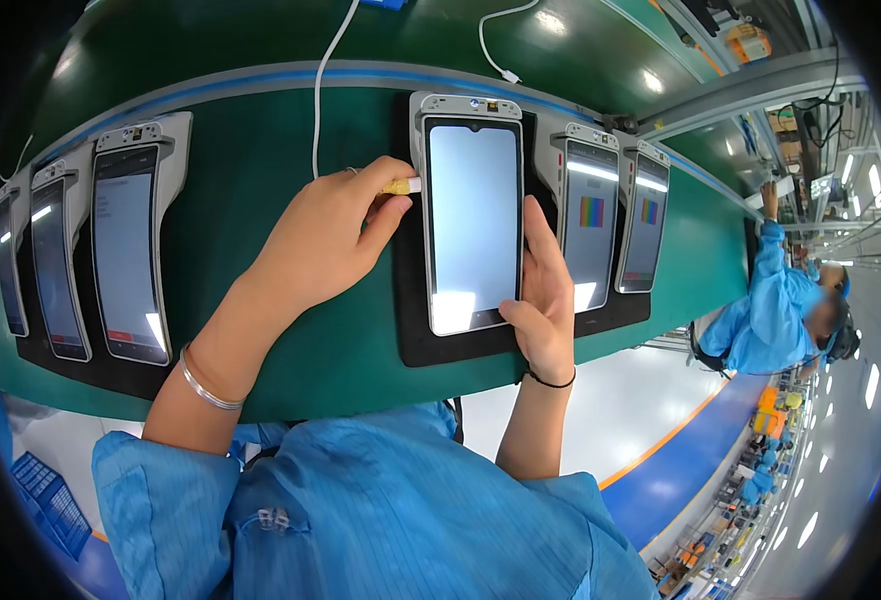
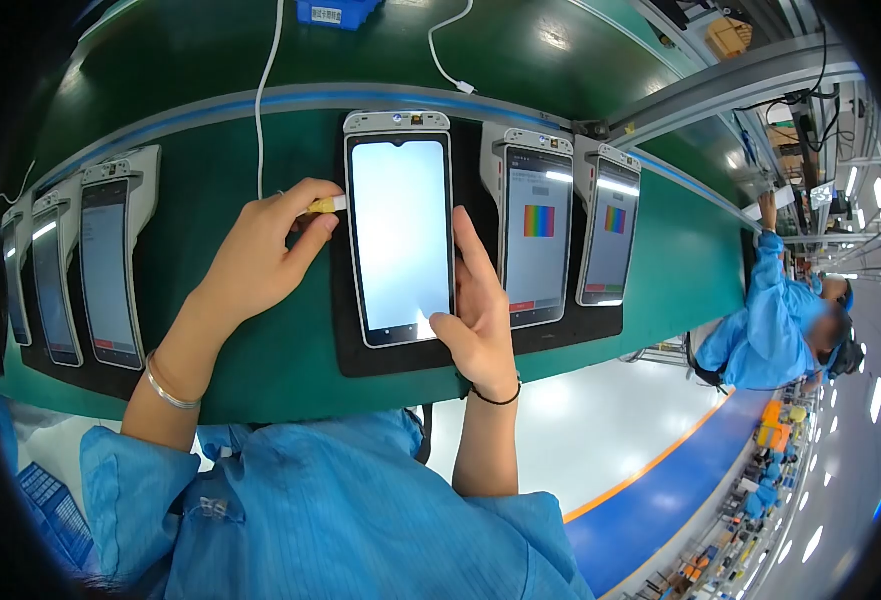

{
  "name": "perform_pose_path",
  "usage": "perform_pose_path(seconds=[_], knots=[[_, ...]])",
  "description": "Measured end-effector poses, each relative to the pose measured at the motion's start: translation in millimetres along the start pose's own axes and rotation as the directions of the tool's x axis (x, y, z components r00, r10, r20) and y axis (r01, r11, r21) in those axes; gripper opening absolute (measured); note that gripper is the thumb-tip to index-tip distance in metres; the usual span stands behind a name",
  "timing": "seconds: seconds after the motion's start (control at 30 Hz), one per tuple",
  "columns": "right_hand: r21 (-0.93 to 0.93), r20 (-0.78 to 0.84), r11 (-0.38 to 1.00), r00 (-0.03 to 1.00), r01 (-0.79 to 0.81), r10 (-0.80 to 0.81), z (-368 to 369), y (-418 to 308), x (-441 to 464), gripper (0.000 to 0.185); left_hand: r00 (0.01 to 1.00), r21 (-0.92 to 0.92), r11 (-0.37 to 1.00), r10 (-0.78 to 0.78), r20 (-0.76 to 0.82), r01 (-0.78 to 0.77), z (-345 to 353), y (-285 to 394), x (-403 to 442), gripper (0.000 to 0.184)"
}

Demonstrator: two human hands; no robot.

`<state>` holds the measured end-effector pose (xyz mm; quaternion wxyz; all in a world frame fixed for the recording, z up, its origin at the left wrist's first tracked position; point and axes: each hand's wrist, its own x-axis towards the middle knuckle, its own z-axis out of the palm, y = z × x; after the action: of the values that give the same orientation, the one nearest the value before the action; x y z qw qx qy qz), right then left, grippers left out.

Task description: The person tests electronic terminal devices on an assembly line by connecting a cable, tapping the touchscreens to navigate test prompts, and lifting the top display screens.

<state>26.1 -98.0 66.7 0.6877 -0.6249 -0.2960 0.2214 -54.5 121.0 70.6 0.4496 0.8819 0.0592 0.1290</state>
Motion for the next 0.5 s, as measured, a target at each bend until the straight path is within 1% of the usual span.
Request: perform_pose_path(seconds=[0.1, 0.2, 0.3, 0.4, 0.5], knots=[[-0.002, -0.002, 1.000, 1.000, -0.007, 0.007, 0.9, -1.3, -1.5, 0.087, 1.000, 0.004, 1.000, 0.023, -0.008, -0.023, 0.2, -0.6, 0.3, 0.018], [-0.005, -0.017, 1.000, 1.000, -0.005, 0.005, 1.7, -1.6, 0.1, 0.086, 1.000, -0.006, 1.000, 0.005, 0.001, -0.005, -0.1, 0.2, -0.2, 0.018], [0.027, -0.015, 1.000, 1.000, -0.016, 0.016, 3.1, -2.6, 0.5, 0.085, 1.000, 0.034, 0.999, 0.022, -0.017, -0.021, 0.2, 0.1, 0.1, 0.018], [0.031, -0.016, 0.999, 1.000, -0.013, 0.014, 2.6, -2.4, 0.6, 0.083, 1.000, 0.000, 1.000, -0.001, -0.006, 0.001, 0.4, 0.6, 0.1, 0.019], [0.018, -0.022, 1.000, 0.999, -0.023, 0.023, 3.0, -2.5, 0.4, 0.083, 1.000, -0.013, 1.000, 0.011, -0.003, -0.011, -0.1, 0.5, 0.7, 0.019]])
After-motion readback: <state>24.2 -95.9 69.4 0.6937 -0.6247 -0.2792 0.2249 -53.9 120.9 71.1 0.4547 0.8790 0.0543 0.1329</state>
